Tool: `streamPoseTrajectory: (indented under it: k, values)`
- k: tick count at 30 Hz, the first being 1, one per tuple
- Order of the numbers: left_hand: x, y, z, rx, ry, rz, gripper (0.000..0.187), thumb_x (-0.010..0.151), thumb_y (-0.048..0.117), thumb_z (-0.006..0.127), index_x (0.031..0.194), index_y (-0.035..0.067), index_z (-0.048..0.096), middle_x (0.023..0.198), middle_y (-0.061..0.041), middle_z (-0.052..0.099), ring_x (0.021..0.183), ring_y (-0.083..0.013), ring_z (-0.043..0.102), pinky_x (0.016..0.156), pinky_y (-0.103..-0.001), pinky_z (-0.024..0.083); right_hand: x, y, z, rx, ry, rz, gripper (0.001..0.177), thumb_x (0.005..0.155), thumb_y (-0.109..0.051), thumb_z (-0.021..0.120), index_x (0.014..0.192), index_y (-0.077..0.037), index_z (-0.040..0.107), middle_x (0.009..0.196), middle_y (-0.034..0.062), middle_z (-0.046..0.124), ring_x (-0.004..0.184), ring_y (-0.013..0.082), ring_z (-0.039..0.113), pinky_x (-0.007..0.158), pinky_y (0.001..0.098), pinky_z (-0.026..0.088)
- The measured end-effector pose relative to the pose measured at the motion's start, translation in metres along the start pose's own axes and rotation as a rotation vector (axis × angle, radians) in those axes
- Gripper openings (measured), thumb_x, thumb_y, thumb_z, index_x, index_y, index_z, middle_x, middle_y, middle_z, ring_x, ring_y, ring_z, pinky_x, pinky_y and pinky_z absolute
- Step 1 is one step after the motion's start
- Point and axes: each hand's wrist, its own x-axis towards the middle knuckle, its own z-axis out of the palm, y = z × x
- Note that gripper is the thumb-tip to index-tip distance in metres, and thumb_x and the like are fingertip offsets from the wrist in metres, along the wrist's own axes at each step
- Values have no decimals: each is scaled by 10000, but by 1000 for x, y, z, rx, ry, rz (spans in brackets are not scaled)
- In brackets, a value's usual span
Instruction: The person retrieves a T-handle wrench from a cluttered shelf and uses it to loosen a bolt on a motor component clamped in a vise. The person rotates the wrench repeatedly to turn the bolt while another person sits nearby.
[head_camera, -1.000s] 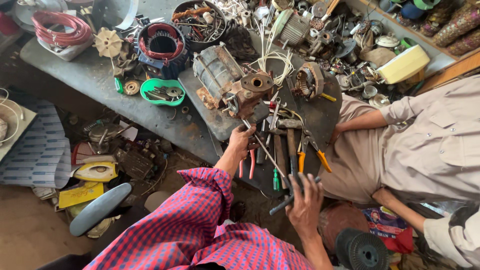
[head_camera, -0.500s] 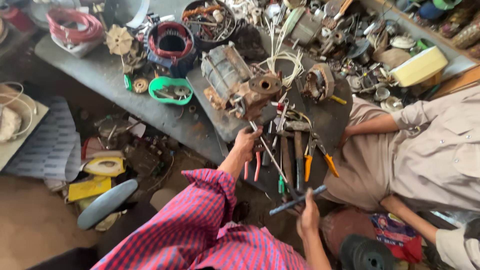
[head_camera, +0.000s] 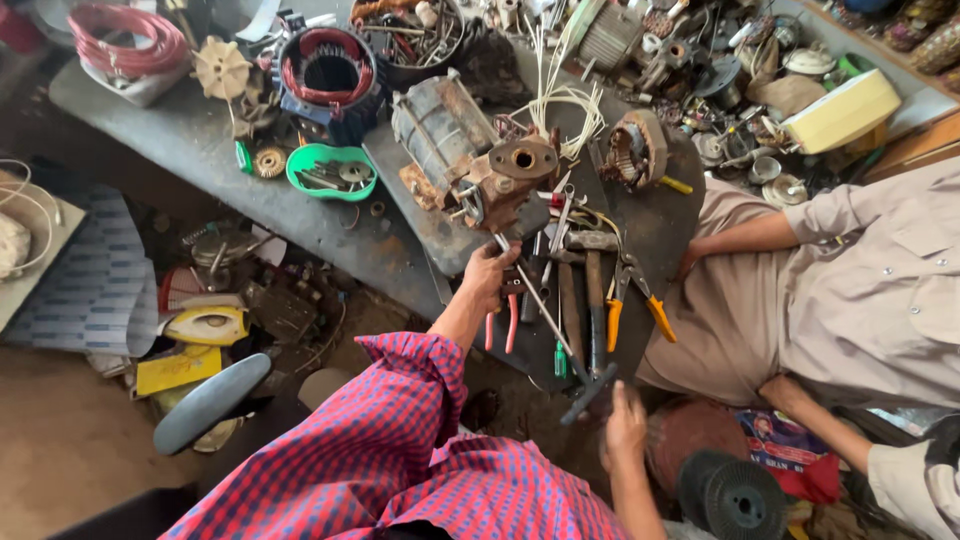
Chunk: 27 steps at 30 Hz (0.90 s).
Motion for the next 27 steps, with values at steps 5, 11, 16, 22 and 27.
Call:
streamPoseTrajectory:
  k: [5,11,16,22,27]
  values:
    - [1,0,1,11,-2,26,268,981,154,667,1231,80,603,860,-65,674,724,-275,756,525,-370,619,-44,-51,5,-797,-15,-896,556,787,-358,774,1195,4,666,1175,214,628,1099,395,621,911,471,511]
    - [-6,6,3,-5,7,-14,262,985,159,667,1235,103,612,867,-70,677,755,-285,753,561,-396,635,-30,-23,13,-719,-54,-271,471,994,-446,637,1100,-2,753,817,200,719,713,341,692,739,447,537]
    - [-6,14,1,0,7,-34,254,996,173,627,1242,112,618,881,-107,695,757,-284,753,567,-405,639,2,17,11,207,-126,242,684,1021,-587,522,1129,77,646,894,194,687,777,333,677,690,459,570]
    - [1,3,2,-32,1,30,250,1002,155,634,1239,85,597,879,-93,684,733,-278,748,523,-382,626,-36,-27,1,-701,230,-786,650,1027,-363,611,1492,69,473,1503,262,471,1428,371,414,1172,516,340]
    - [4,-1,4,-34,12,32,249,1006,156,631,1243,89,593,870,-89,674,732,-264,747,529,-372,634,-48,-80,19,-1066,45,-1121,680,718,-337,840,1312,-84,628,1328,148,613,1348,357,496,1152,561,334]
